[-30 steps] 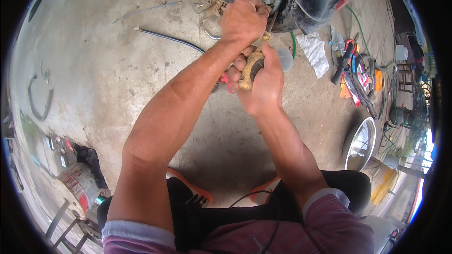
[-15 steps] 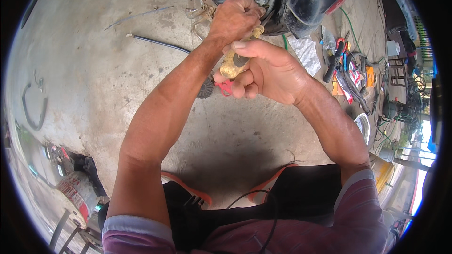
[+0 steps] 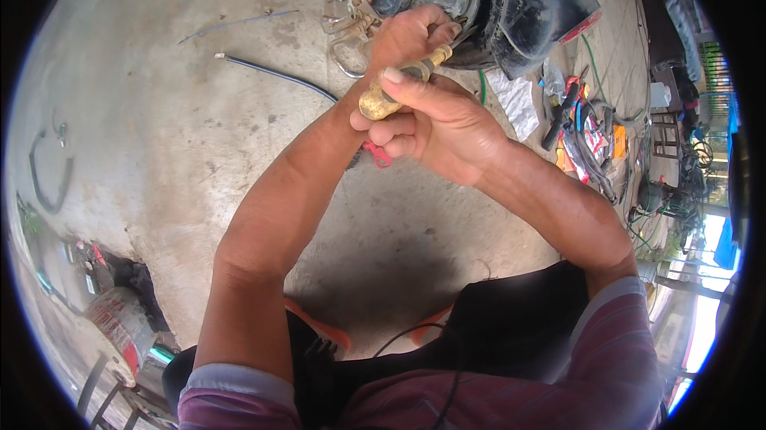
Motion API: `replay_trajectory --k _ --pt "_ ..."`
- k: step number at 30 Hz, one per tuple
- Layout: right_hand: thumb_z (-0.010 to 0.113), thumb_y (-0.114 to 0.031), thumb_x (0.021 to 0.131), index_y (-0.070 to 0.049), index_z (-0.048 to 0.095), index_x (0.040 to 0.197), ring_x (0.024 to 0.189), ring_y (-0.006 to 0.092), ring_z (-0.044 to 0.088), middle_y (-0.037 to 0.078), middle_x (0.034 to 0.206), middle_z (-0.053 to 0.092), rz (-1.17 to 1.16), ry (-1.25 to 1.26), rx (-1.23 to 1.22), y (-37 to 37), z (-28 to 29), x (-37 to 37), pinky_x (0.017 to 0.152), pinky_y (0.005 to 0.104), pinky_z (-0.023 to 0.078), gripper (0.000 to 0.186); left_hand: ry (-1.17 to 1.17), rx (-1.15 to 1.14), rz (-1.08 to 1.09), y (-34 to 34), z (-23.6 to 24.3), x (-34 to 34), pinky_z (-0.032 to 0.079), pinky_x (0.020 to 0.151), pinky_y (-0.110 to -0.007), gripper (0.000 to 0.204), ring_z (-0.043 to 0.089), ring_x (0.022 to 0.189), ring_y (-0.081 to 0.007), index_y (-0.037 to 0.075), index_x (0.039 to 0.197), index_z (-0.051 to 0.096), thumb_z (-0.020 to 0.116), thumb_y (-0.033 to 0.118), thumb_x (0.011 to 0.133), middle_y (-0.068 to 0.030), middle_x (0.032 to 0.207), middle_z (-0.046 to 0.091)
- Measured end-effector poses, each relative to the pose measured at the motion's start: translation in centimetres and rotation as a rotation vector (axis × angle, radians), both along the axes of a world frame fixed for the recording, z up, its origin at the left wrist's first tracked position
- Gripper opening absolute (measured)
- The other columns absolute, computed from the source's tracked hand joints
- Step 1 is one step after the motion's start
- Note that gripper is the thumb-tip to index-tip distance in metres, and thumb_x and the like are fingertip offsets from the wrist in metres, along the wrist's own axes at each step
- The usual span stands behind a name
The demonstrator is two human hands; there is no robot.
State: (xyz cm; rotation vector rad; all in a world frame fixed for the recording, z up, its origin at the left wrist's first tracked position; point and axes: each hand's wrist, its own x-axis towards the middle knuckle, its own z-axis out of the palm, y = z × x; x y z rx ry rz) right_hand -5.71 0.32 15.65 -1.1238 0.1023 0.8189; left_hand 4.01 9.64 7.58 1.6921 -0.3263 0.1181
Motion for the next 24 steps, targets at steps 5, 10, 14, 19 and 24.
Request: replay_trajectory --k 5,10,14,19,24 --pt "0.066 -0.038 0.108 -0.003 0.071 0.114 0.083 0.0167 0.078 0.018 0.107 0.078 -0.006 -0.055 0.023 0.2 0.7 0.5 0.071 0.0313 0.062 0.036 0.122 -0.803 -0.185 -1.6 -1.8 -5.0 0.056 0.085 -0.036 0.029 0.069 0.093 -0.0177 0.005 0.118 0.065 0.068 0.028 0.101 -0.0046 0.103 0.07" --pt "0.065 -0.036 0.108 -0.005 0.065 0.12 0.085 0.0219 0.08 0.021 0.107 0.078 -0.039 -0.066 -0.005 0.8 2.1 0.5 0.066 0.0308 0.064 0.033 0.393 -1.61 -0.396 -4.0 -5.3 -6.7 0.055 0.099 -0.039 0.044 0.061 0.123 -0.0236 0.006 0.131 0.058 0.059 0.044 0.108 -0.009 0.132 0.06" --pt "0.071 -0.046 0.103 -0.005 0.066 0.122 0.089 0.0196 0.078 0.015 0.11 0.076 0.041 0.024 0.021 0.3 1.3 0.5 0.077 0.0318 0.063 0.045 0.356 -1.499 -0.43 -4.3 -3.6 -7.3 0.053 0.105 -0.043 0.058 0.054 0.136 -0.0317 0.004 0.132 0.056 0.054 0.057 0.108 -0.0148 0.14 0.055" --pt "0.072 -0.05 0.101 -0.006 0.063 0.124 0.087 0.0238 0.078 0.018 0.114 0.076 0.105 0.079 -0.024 -0.1 0.6 0.7 0.076 0.0348 0.064 0.05 0.27 -1.561 -0.291 -4.9 -1.6 -8.6 0.048 0.114 -0.049 0.099 0.045 0.147 -0.0362 -0.005 0.141 0.047 0.053 0.083 0.095 -0.0192 0.151 0.047" --pt "0.069 -0.041 0.106 -0.012 0.067 0.121 0.089 0.0252 0.08 0.019 0.112 0.078 0.042 0.072 0.003 0.9 -0.9 0.8 0.08 0.0383 0.066 0.033 0.583 -1.42 -0.231 -2.3 2.6 -7.9 0.051 0.11 -0.05 0.107 0.054 0.137 -0.0308 -0.003 0.138 0.05 0.055 0.09 0.087 -0.0167 0.139 0.053"
